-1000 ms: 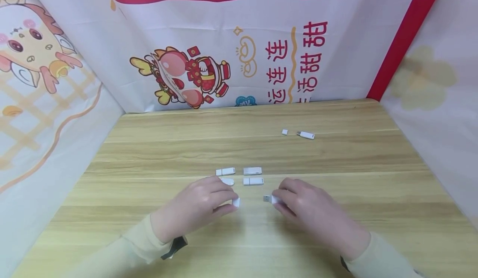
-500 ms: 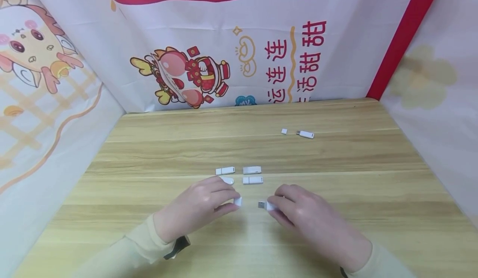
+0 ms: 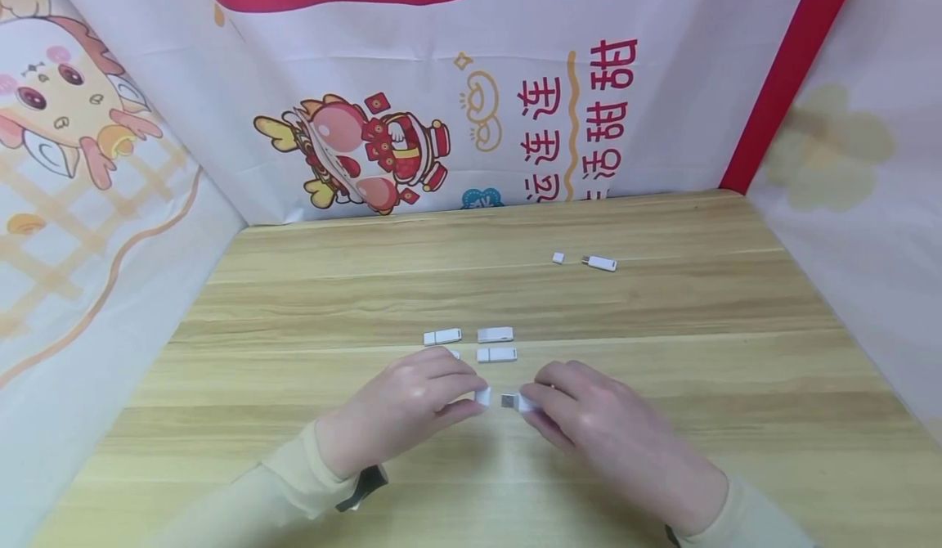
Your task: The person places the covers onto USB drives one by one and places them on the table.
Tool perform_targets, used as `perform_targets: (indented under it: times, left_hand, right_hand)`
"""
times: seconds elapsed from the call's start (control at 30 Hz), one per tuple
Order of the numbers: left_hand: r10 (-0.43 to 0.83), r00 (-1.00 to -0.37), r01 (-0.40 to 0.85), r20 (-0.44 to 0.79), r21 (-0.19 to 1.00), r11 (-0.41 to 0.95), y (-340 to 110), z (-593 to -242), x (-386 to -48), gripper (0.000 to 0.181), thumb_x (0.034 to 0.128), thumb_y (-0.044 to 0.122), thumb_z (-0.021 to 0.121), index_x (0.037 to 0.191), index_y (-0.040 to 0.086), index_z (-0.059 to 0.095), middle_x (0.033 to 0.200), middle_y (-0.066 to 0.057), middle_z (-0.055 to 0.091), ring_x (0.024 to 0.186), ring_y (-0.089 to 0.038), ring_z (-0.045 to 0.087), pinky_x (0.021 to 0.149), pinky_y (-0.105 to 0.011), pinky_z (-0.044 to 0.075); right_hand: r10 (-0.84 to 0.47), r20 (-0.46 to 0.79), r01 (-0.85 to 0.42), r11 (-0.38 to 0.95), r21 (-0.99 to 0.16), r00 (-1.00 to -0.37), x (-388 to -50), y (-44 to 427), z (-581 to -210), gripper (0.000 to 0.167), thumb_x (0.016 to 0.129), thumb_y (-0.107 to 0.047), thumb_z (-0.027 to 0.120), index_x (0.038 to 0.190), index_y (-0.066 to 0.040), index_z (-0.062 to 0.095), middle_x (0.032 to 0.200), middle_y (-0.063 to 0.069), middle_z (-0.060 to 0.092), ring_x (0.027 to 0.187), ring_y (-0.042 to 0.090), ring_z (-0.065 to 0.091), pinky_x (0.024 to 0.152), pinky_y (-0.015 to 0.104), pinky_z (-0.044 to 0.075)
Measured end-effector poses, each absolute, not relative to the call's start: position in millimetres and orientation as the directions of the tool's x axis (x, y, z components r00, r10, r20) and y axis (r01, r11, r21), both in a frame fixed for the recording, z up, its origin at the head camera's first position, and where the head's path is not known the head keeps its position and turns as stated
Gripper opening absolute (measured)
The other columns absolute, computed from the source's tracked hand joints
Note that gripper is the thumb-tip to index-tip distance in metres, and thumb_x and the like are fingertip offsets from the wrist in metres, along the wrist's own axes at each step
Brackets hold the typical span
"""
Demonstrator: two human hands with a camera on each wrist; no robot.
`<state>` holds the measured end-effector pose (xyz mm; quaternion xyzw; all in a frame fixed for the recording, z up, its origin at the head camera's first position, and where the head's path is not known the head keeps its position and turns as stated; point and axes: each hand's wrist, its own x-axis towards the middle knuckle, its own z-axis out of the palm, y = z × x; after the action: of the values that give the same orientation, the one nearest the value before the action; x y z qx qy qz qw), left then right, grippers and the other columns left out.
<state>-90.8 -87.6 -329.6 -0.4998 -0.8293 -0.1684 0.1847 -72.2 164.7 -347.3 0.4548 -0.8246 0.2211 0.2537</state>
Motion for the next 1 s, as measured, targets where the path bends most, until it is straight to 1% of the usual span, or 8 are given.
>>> perform_targets:
  times: [0.13,0.2,0.3,0.43,0.57,0.77,1.0]
  left_hand:
    - [0.766,-0.415,0.897,0.491,0.081,0.435,-83.6,-331.3,-91.8,0.013,0.0868,0.015,0.078,0.095,0.007,0.074,0.09,0.001,0.071,0.083,-0.011,0.063,0.079,-0.017,0.051]
    - [0.767,-0.406,0.899,0.497,0.065,0.433,-81.8,-331.9,-92.0,0.012,0.087,0.015,0.078,0.095,0.007,0.074,0.09,0.002,0.071,0.082,-0.011,0.062,0.079,-0.018,0.051]
    - [0.767,-0.395,0.902,0.506,0.054,0.428,-78.7,-332.2,-91.9,0.011,0.087,0.015,0.078,0.094,0.007,0.074,0.089,0.002,0.07,0.082,-0.011,0.062,0.079,-0.018,0.051]
    - [0.767,-0.387,0.906,0.512,0.054,0.42,-74.6,-331.8,-91.3,0.011,0.087,0.015,0.078,0.094,0.007,0.074,0.089,0.002,0.071,0.081,-0.011,0.061,0.077,-0.017,0.05]
    - [0.765,-0.386,0.907,0.515,0.062,0.417,-71.6,-331.1,-91.0,0.013,0.0858,0.015,0.079,0.094,0.007,0.074,0.089,0.002,0.071,0.081,-0.011,0.062,0.077,-0.017,0.051]
    - [0.772,-0.378,0.908,0.511,0.043,0.416,-68.2,-328.3,-90.6,0.012,0.0864,0.015,0.079,0.094,0.007,0.074,0.089,0.001,0.07,0.08,-0.01,0.062,0.078,-0.017,0.051]
    - [0.787,-0.377,0.909,0.489,0.033,0.415,-68.1,-328.6,-90.5,0.016,0.0847,0.014,0.08,0.097,0.006,0.074,0.092,0.0,0.07,0.084,-0.011,0.061,0.079,-0.016,0.05]
  right_hand:
    - [-0.634,0.634,-0.868,0.48,-0.127,-0.443,-72.4,164.6,-347.2,0.04,0.106,-0.033,0.045,0.098,-0.006,0.074,0.095,-0.001,0.065,0.084,0.013,0.062,0.073,0.025,0.055]
    - [-0.628,0.652,-0.876,0.469,-0.117,-0.424,-73.3,164.2,-347.2,0.039,0.106,-0.032,0.045,0.098,-0.005,0.074,0.095,0.0,0.064,0.083,0.013,0.062,0.072,0.025,0.055]
    - [-0.621,0.679,-0.888,0.448,-0.104,-0.392,-74.6,163.6,-347.0,0.038,0.106,-0.03,0.046,0.098,-0.005,0.073,0.094,0.001,0.064,0.082,0.014,0.062,0.071,0.025,0.055]
    - [-0.615,0.697,-0.896,0.436,-0.089,-0.368,-75.3,163.0,-346.7,0.038,0.106,-0.029,0.047,0.097,-0.004,0.074,0.092,0.001,0.064,0.081,0.015,0.062,0.07,0.025,0.055]
    - [-0.611,0.701,-0.895,0.438,-0.087,-0.367,-75.4,163.1,-346.5,0.038,0.106,-0.03,0.047,0.097,-0.004,0.074,0.092,0.001,0.064,0.08,0.015,0.063,0.07,0.026,0.055]
    - [-0.615,0.683,-0.885,0.455,-0.1,-0.394,-75.9,163.3,-345.8,0.041,0.106,-0.032,0.045,0.098,-0.005,0.074,0.095,0.002,0.065,0.082,0.015,0.063,0.071,0.028,0.056]
    - [-0.628,0.665,-0.881,0.461,-0.102,-0.405,-76.7,163.2,-346.0,0.043,0.107,-0.033,0.043,0.098,-0.004,0.074,0.095,0.003,0.065,0.084,0.016,0.064,0.072,0.029,0.056]
